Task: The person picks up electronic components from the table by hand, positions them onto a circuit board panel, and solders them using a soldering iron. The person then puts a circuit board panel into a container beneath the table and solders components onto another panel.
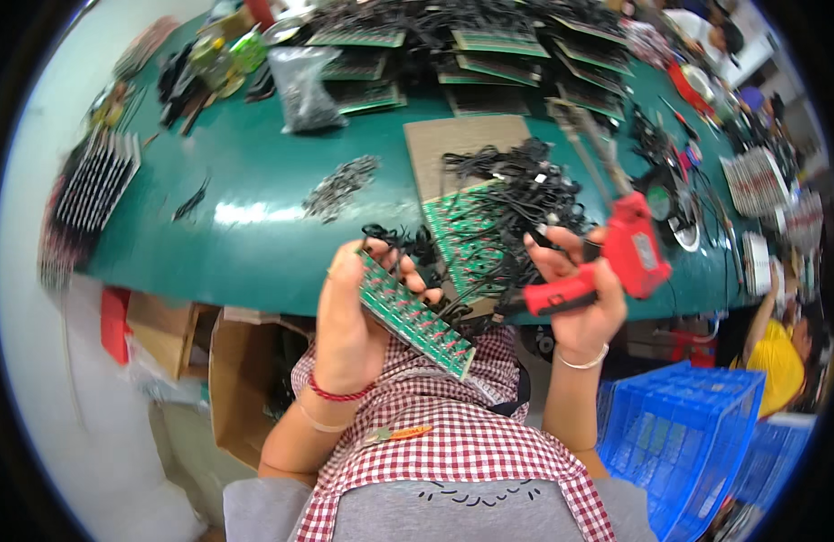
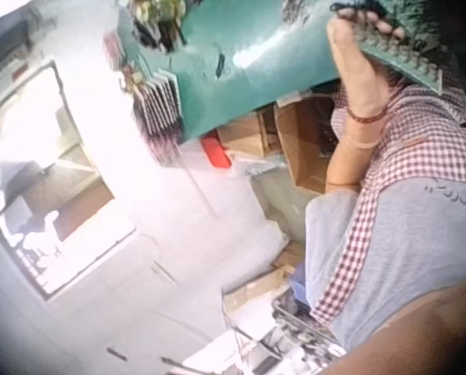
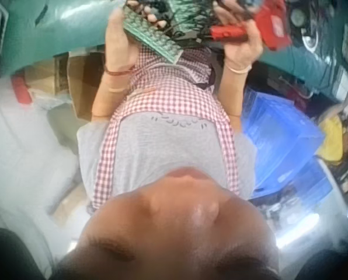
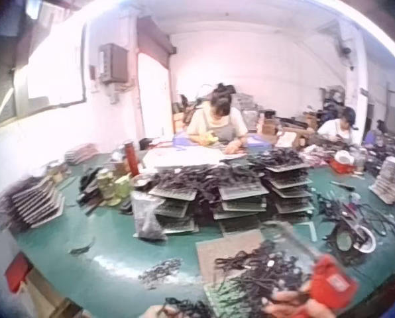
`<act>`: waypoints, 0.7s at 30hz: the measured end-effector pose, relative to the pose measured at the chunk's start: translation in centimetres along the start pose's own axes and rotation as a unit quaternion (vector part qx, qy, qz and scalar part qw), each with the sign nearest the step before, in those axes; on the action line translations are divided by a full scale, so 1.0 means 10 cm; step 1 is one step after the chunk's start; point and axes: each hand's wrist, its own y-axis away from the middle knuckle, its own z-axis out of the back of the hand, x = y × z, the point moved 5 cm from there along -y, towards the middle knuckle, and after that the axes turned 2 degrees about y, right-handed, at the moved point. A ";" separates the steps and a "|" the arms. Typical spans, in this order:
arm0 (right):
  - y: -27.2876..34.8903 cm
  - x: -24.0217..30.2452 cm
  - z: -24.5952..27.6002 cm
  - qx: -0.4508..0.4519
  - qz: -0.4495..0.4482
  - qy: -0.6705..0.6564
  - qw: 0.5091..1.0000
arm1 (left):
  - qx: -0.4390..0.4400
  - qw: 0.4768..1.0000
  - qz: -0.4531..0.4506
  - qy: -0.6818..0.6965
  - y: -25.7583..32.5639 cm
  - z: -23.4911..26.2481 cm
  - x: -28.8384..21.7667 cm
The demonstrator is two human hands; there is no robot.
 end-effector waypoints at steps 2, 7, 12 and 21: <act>0.03 0.09 -0.04 0.013 -0.032 0.004 0.999 | -0.019 0.999 -0.044 -0.007 0.06 0.13 -0.34; 0.16 0.00 0.00 0.001 -0.098 0.056 0.994 | -0.078 0.989 -0.125 0.018 0.62 0.63 -1.26; 0.26 -0.15 0.02 0.033 -0.154 0.017 0.987 | -0.211 0.953 -0.209 -0.057 1.57 1.55 -1.70; 0.24 -0.08 0.04 0.103 -0.181 0.049 0.977 | -0.401 0.913 -0.075 0.019 1.97 4.22 -0.81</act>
